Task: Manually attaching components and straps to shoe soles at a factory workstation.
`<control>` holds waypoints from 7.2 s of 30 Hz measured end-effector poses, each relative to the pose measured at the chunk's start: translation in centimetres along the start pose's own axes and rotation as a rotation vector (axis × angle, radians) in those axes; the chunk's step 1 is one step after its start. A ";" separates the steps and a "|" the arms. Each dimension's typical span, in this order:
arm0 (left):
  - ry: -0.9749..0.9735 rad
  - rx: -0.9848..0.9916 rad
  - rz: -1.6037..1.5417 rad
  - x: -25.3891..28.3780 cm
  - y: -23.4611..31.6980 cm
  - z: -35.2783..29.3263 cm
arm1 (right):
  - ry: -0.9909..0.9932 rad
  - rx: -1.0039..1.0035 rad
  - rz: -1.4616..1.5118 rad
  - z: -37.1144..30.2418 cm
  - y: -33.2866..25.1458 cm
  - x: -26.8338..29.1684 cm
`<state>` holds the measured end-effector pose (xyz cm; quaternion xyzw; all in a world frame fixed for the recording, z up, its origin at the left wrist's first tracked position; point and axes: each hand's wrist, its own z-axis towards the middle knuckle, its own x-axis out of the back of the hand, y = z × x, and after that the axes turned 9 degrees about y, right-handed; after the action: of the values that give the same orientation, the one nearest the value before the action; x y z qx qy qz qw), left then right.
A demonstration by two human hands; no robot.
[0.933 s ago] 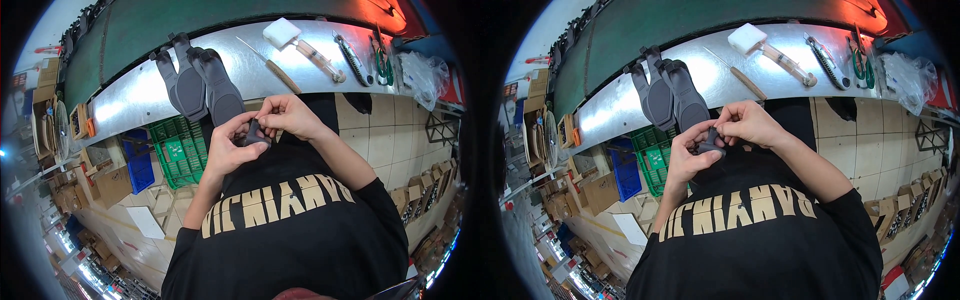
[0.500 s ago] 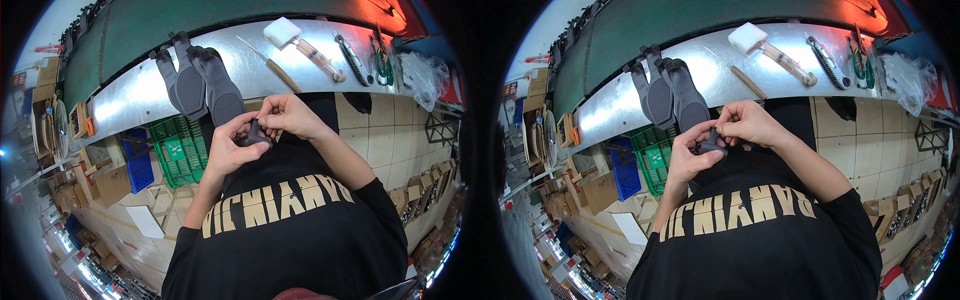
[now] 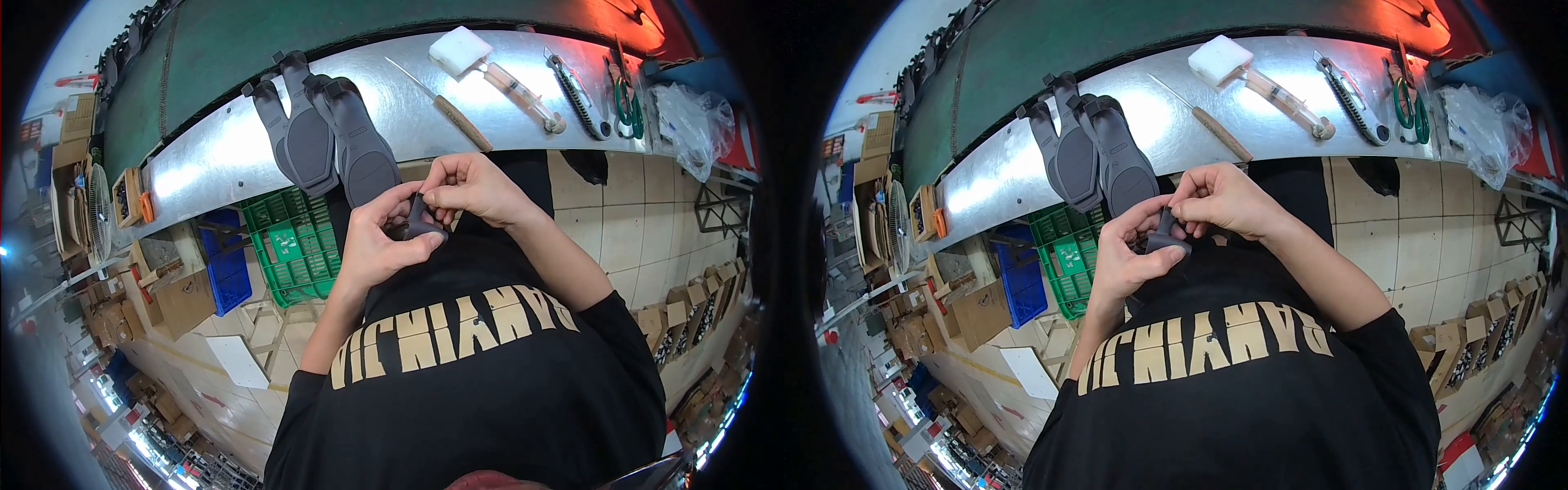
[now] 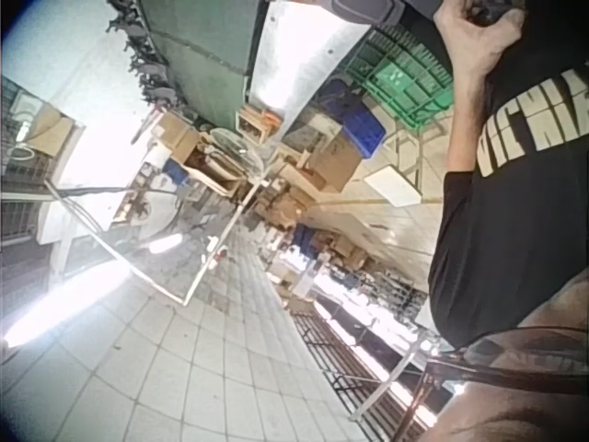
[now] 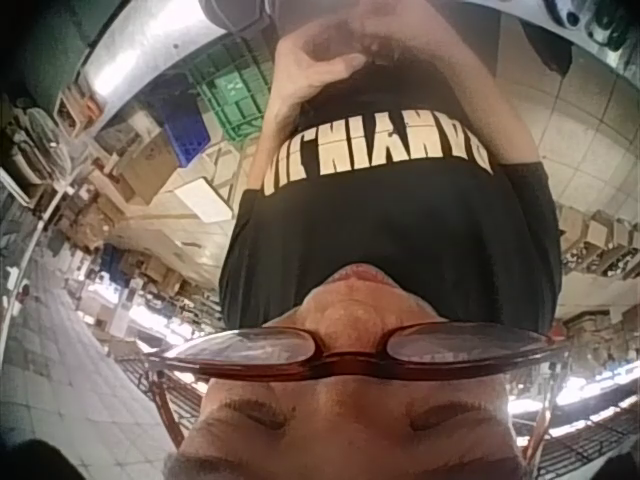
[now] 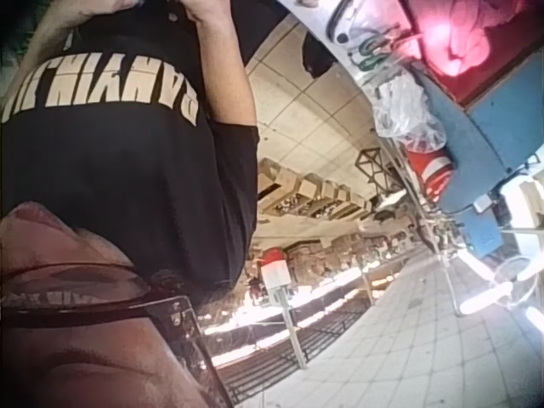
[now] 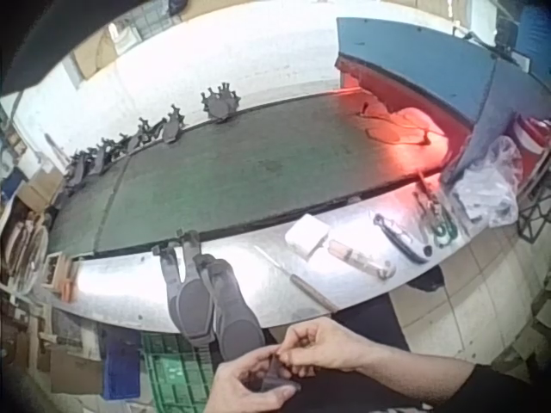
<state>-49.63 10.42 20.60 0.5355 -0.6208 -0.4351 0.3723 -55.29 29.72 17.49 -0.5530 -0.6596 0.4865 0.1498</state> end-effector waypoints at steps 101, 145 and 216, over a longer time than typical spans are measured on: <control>0.007 -0.020 -0.136 0.9 -0.2 -1.1 | -0.134 0.206 -0.560 0.2 -3.6 -0.8; 0.293 -0.179 0.254 -1.1 0.5 -0.9 | 0.287 0.763 -0.769 -2.2 -2.0 -3.0; 0.329 0.106 -0.753 3.1 -0.9 1.8 | -0.035 0.540 -0.414 -1.2 1.3 -6.9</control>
<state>-51.41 7.60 19.14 0.8059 -0.3353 -0.4171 0.2533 -51.28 24.12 19.35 -0.3391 -0.6078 0.6123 0.3750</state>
